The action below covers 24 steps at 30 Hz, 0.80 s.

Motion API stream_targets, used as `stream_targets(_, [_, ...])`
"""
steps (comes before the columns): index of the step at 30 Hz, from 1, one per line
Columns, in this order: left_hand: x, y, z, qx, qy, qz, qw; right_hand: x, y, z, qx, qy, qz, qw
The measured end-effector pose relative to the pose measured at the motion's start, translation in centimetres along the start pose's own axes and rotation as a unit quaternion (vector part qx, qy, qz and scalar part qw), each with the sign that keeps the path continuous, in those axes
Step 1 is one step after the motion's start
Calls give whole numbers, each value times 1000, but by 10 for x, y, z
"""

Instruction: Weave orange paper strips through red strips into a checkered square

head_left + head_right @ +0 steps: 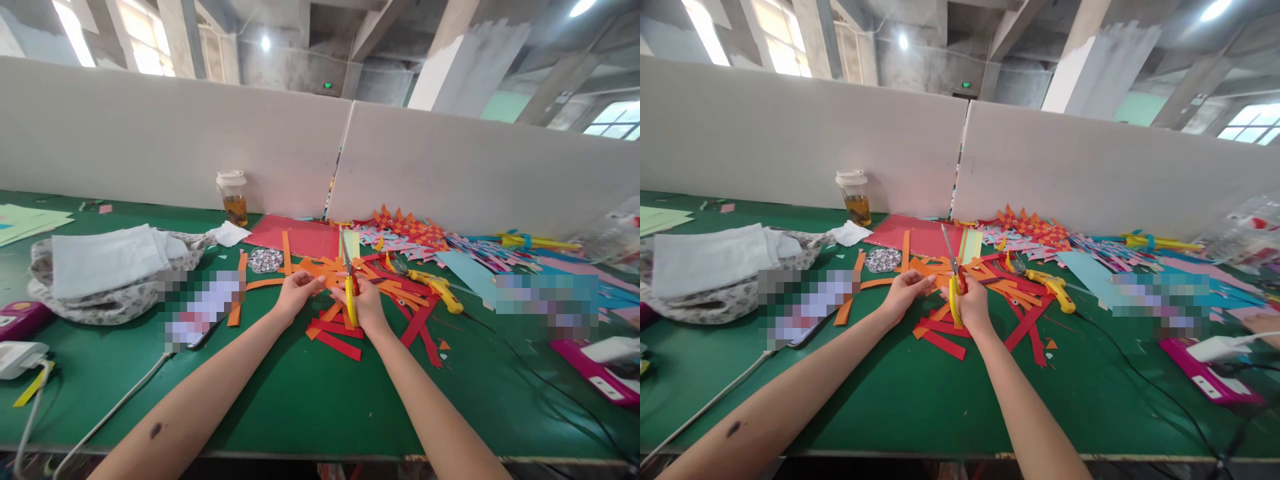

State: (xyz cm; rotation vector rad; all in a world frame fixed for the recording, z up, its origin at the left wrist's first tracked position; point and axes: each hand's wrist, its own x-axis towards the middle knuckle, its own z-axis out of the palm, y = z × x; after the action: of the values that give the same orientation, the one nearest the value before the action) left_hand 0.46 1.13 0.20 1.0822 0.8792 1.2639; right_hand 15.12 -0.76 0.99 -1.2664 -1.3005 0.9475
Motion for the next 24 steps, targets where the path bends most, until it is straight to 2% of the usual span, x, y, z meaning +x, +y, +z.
stream_targets(3, [1, 0, -2, -11, 31, 4, 999, -1, -3, -7, -93, 57, -21, 994])
stream_targets(6, [2, 0, -3, -29, 61, 11, 998, 2, -5, -16, -267, 129, -37, 954])
stream_targets(8, [3, -1, -4, -36, 75, 15, 996, 5, -2, -20, -358, 124, -24, 925])
stream_targets(10, [3, -2, -4, -38, 81, 22, 996, 8, 2, -20, -409, 102, -7, 907])
stream_targets(13, [3, -3, -5, -33, 82, 27, 996, 12, 8, -18, -445, 86, 1, 891])
stream_targets(16, [3, -3, -4, -27, 75, 24, 997, 15, 13, -16, -455, 77, 19, 887])
stream_targets(21, [3, -3, -3, -21, 73, 16, 997, 18, 16, -18, -408, 95, 36, 907])
stream_targets(24, [3, -3, -3, -16, 68, 14, 997, 21, 10, -28, -367, 144, 32, 918])
